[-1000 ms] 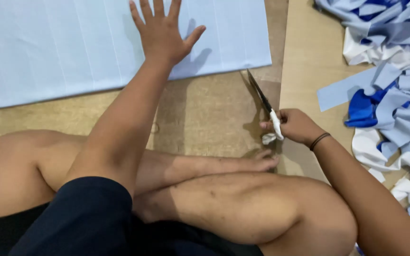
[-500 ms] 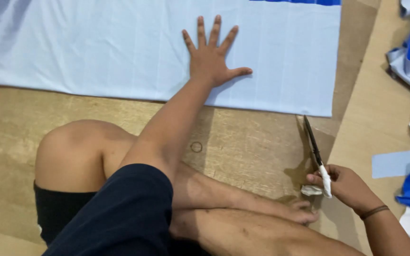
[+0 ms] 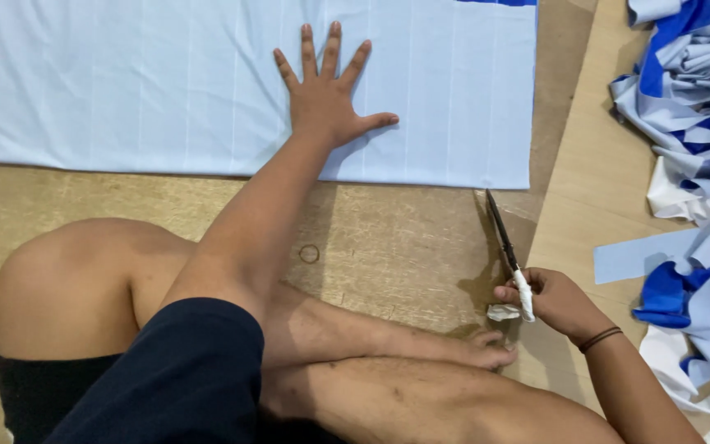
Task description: Cutting fabric into smaller pieces using scissors while sitting on the floor.
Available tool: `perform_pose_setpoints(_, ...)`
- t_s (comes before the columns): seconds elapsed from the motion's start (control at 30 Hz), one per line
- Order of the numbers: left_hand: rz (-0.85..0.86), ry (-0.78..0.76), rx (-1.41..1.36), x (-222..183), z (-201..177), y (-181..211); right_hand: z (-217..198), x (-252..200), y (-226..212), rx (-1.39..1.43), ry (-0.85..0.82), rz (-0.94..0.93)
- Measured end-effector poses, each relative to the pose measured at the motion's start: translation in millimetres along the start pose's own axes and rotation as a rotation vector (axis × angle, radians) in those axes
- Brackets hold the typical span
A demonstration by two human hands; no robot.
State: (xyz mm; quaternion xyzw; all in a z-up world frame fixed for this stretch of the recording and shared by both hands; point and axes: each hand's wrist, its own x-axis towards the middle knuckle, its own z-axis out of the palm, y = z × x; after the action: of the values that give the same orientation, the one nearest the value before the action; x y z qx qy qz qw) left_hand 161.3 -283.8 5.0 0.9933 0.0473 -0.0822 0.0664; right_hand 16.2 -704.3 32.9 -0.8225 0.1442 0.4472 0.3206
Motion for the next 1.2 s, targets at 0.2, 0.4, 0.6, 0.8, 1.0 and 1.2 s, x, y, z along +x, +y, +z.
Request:
perform_pose_setpoints(0.2,0.004,-0.007,0.004,-0.8,1.7,-1.0,-0.8,-1.7,-1.9,-0.011,-0.001,-0.004)
perform_pose_setpoints(0.4,0.222,0.166,-0.023,-12.1,2.0,8.5,1.1,3.2,8.2,0.071,-0.019,-0.054)
perform_pose_setpoints(0.6,0.483,0.154,-0.068,-41.5,28.2,74.5,-1.8,-13.8,-11.3,0.020,-0.003,-0.050)
perform_pose_setpoints(0.8,0.388,-0.034,-0.026,-66.1,27.2,101.5,-2.1,-16.5,-7.1,0.048,0.013,-0.103)
perform_pose_setpoints(1.0,0.361,-0.028,-0.011,-63.7,33.7,96.4,-0.9,-25.3,-2.6,-0.018,-0.041,-0.075)
perform_pose_setpoints(1.2,0.320,-0.022,0.016,-65.6,32.9,101.8,17.3,-18.5,-14.1,0.182,-0.062,-0.068)
